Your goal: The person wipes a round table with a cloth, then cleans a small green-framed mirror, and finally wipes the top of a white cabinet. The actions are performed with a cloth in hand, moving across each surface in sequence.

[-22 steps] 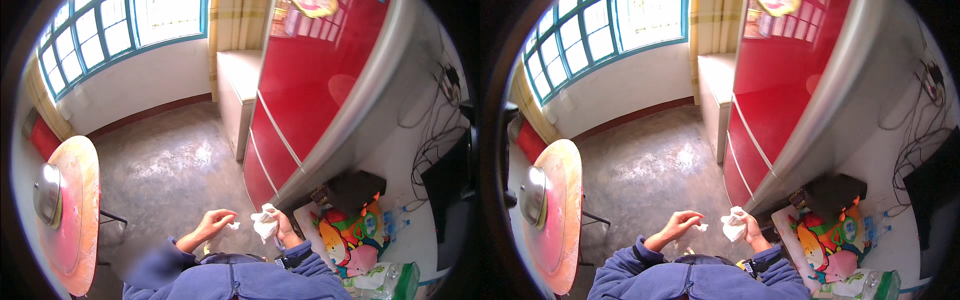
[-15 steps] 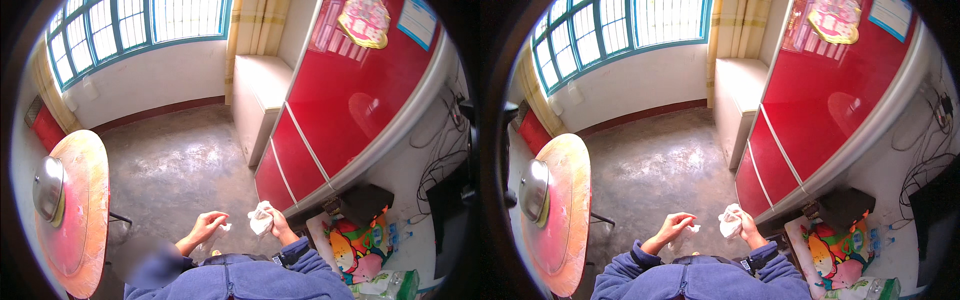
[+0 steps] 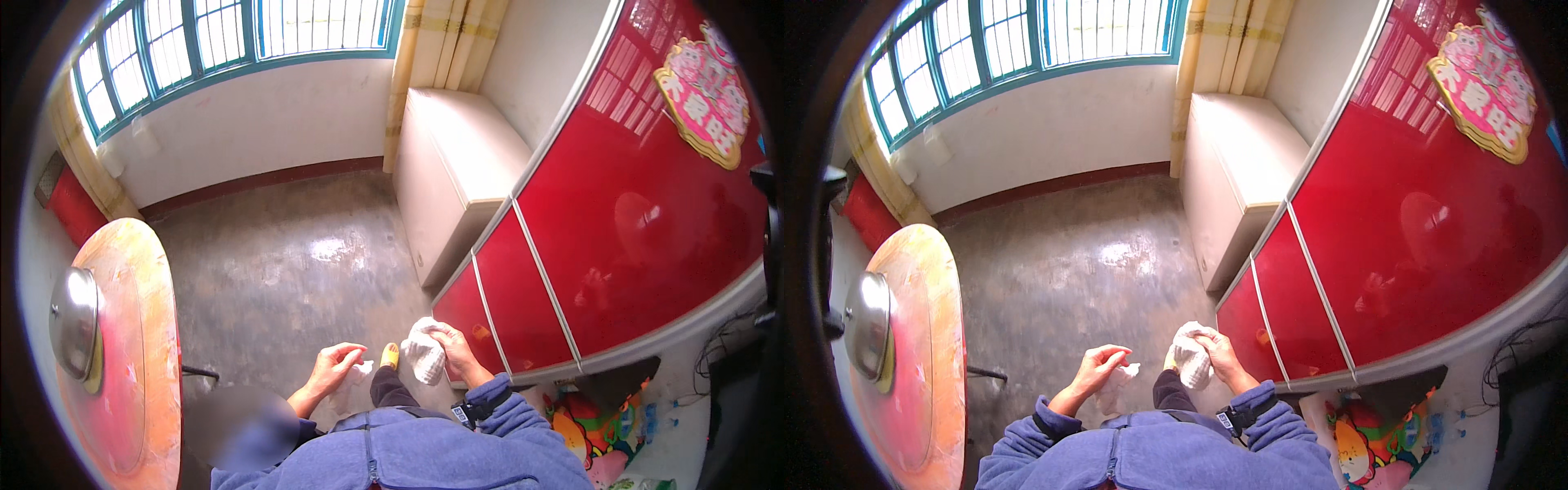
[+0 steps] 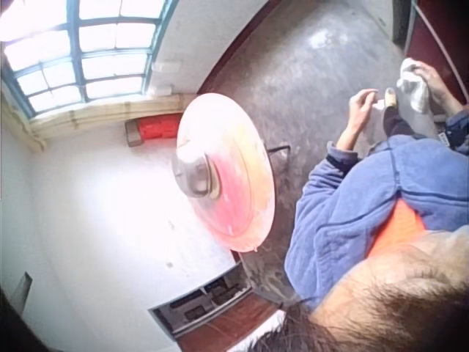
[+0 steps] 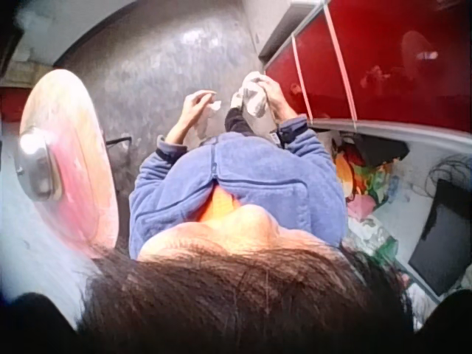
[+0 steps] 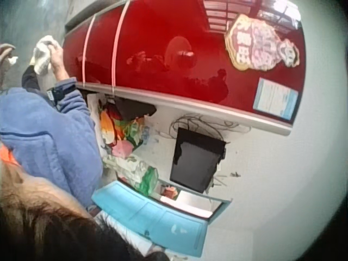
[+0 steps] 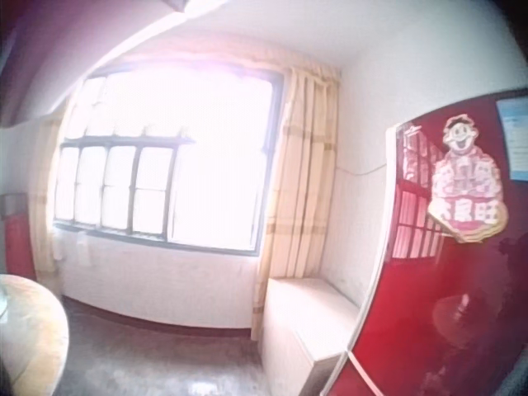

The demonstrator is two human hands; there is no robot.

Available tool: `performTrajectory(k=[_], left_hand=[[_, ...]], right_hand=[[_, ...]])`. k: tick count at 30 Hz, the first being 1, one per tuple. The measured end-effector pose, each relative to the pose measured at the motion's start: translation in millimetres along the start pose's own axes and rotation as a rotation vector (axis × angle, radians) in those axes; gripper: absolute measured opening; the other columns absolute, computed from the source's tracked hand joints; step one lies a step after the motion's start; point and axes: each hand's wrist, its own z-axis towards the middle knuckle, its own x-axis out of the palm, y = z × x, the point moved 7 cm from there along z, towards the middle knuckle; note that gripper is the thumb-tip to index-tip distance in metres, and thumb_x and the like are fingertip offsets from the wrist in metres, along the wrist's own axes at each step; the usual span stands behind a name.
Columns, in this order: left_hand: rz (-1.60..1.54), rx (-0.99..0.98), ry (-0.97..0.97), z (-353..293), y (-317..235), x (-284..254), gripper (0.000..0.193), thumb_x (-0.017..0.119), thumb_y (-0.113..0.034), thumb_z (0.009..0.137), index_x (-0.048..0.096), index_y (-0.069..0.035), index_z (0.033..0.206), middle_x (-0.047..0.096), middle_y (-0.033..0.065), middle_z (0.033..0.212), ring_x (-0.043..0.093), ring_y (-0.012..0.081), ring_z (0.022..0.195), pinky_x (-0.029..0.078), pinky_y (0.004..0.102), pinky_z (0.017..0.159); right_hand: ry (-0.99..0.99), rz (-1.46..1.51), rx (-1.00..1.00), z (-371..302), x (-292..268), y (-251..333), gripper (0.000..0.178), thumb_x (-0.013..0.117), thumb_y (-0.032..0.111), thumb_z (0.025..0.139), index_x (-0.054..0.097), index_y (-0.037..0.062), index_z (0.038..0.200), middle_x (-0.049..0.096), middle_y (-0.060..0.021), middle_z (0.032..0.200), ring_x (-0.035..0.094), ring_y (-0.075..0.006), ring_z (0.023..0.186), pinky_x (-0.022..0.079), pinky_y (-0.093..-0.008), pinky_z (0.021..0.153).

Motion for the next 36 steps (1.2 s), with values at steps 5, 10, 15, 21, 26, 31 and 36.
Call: performTrajectory(k=[5, 10, 15, 21, 26, 31, 36], left_hand=[[0.235, -0.127, -0.133, 104, 27, -49, 0.024, 0.066, -0.022, 0.090, 0.069, -0.002, 0.104, 0.070, 0.0078, 0.084, 0.065, 0.0148, 0.078, 0.052, 0.0294, 0.071], [0.849, -0.286, -0.230, 176, 74, -110, 0.060, 0.076, -0.048, 0.074, 0.065, -0.007, 0.115, 0.068, 0.0179, 0.101, 0.065, 0.0333, 0.097, 0.052, 0.0413, 0.083], [1.004, -0.525, -0.127, 196, 139, -169, 0.082, 0.082, -0.053, 0.062, 0.059, 0.002, 0.118, 0.062, 0.0257, 0.115, 0.061, 0.0383, 0.108, 0.049, 0.0455, 0.090], [0.973, -0.844, 0.058, 249, 208, -239, 0.049, 0.086, -0.034, 0.060, 0.072, 0.005, 0.086, 0.070, 0.0234, 0.091, 0.070, 0.0339, 0.086, 0.055, 0.0408, 0.076], [0.975, -0.744, 0.109, 376, 203, -294, 0.042, 0.081, -0.034, 0.064, 0.073, 0.001, 0.086, 0.071, 0.0209, 0.087, 0.070, 0.0323, 0.084, 0.055, 0.0402, 0.075], [1.018, -0.528, 0.108, 522, 143, -333, 0.034, 0.075, -0.032, 0.069, 0.074, -0.002, 0.086, 0.071, 0.0204, 0.085, 0.070, 0.0315, 0.082, 0.055, 0.0402, 0.077], [1.070, -0.283, 0.243, 657, 95, -297, 0.033, 0.073, -0.031, 0.072, 0.073, 0.000, 0.083, 0.070, 0.0206, 0.080, 0.070, 0.0331, 0.082, 0.054, 0.0415, 0.077]], right_hand=[[-0.147, -0.159, 0.038, 118, -33, 32, 0.021, 0.057, 0.006, 0.093, 0.065, 0.0002, 0.111, 0.069, -0.0043, 0.101, 0.064, -0.0098, 0.089, 0.051, -0.0242, 0.080], [-0.182, -0.241, -0.163, 236, -68, 99, 0.021, 0.054, 0.010, 0.096, 0.064, 0.0038, 0.113, 0.068, -0.0024, 0.099, 0.063, -0.0096, 0.088, 0.051, -0.0259, 0.079], [-0.540, -0.194, -0.470, 301, -117, 192, 0.019, 0.049, 0.011, 0.100, 0.064, 0.0014, 0.108, 0.064, -0.0002, 0.094, 0.056, -0.0073, 0.085, 0.048, -0.0250, 0.075], [-0.903, -0.825, -0.901, 310, -144, 298, 0.026, 0.050, 0.007, 0.096, 0.060, 0.0023, 0.119, 0.064, -0.0134, 0.110, 0.059, -0.0220, 0.098, 0.047, -0.0335, 0.086], [-0.892, -1.563, -0.473, 367, -154, 287, 0.034, 0.063, 0.014, 0.083, 0.065, 0.0098, 0.116, 0.060, -0.0100, 0.127, 0.054, -0.0308, 0.113, 0.045, -0.0405, 0.094], [-1.030, -1.298, -0.274, 385, -186, 265, 0.037, 0.065, 0.026, 0.086, 0.065, 0.0006, 0.113, 0.058, -0.0195, 0.128, 0.051, -0.0358, 0.121, 0.041, -0.0420, 0.102], [-1.357, -1.300, -0.159, 400, -226, 260, 0.059, 0.058, 0.038, 0.090, 0.048, -0.0039, 0.131, 0.040, -0.0301, 0.142, 0.036, -0.0402, 0.135, 0.028, -0.0461, 0.111]])
